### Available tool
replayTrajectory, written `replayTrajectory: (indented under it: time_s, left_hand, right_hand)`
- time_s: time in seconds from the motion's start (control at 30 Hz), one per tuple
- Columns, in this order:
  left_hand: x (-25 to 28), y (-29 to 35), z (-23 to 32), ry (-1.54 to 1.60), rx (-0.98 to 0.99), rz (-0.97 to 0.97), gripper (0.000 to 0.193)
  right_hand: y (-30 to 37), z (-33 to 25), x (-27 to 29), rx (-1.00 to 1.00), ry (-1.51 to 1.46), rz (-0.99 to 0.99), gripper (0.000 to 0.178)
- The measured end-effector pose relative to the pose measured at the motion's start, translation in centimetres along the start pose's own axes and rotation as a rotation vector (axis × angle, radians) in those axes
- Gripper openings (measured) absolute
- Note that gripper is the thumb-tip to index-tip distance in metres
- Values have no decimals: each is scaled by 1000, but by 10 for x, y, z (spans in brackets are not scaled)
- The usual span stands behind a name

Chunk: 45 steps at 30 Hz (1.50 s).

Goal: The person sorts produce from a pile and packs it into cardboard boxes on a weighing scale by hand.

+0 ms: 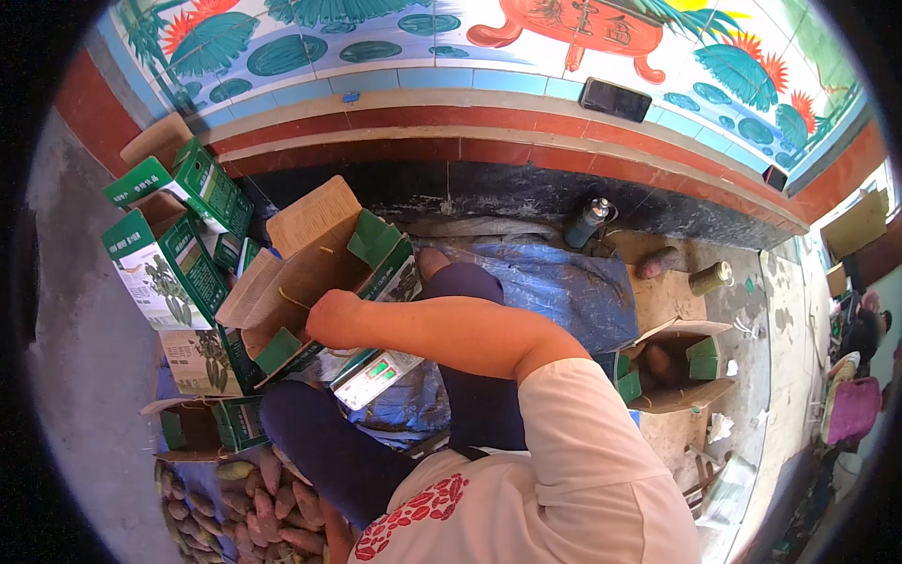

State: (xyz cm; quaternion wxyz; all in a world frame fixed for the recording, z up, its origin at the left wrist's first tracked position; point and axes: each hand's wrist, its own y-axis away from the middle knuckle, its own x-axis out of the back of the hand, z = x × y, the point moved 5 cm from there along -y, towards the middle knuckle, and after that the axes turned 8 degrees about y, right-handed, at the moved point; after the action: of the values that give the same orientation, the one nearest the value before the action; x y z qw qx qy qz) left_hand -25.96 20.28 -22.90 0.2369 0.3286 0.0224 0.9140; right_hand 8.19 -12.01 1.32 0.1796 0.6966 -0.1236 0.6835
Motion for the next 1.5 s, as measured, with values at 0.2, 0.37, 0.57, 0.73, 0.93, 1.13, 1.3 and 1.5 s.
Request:
replayTrajectory:
  time_s: [0.2,0.37,0.57,0.73,0.93,1.13,1.3,1.5]
  left_hand:
    - [26,5,55,-9,-35,68,64]
    - [41,49,240,403,-246,70,76]
    - [7,57,345,379,-550,-249,54]
    - [-43,73,400,122,-742,-338,53]
    - [-89,82,418,-67,-763,-445,56]
    - [-98,51,380,41,-597,-632,35]
    - [-53,21,329,119,-727,-265,28]
    - [-8,-7,178,-212,-607,-140,24]
  right_hand:
    - [-4,2,-10,-36,-49,3,18]
    - [-6,1,-12,-32,-71,59,18]
    - [2,0,2,-37,-80,56,18]
    - [3,1,0,-39,-58,27,19]
    - [0,1,-4,-31,-88,45,18]
    - [2,-4,4,-9,-70,33,17]
    - [5,-1,1,-14,-60,11,16]
    - [2,1,-6,-42,-21,8,17]
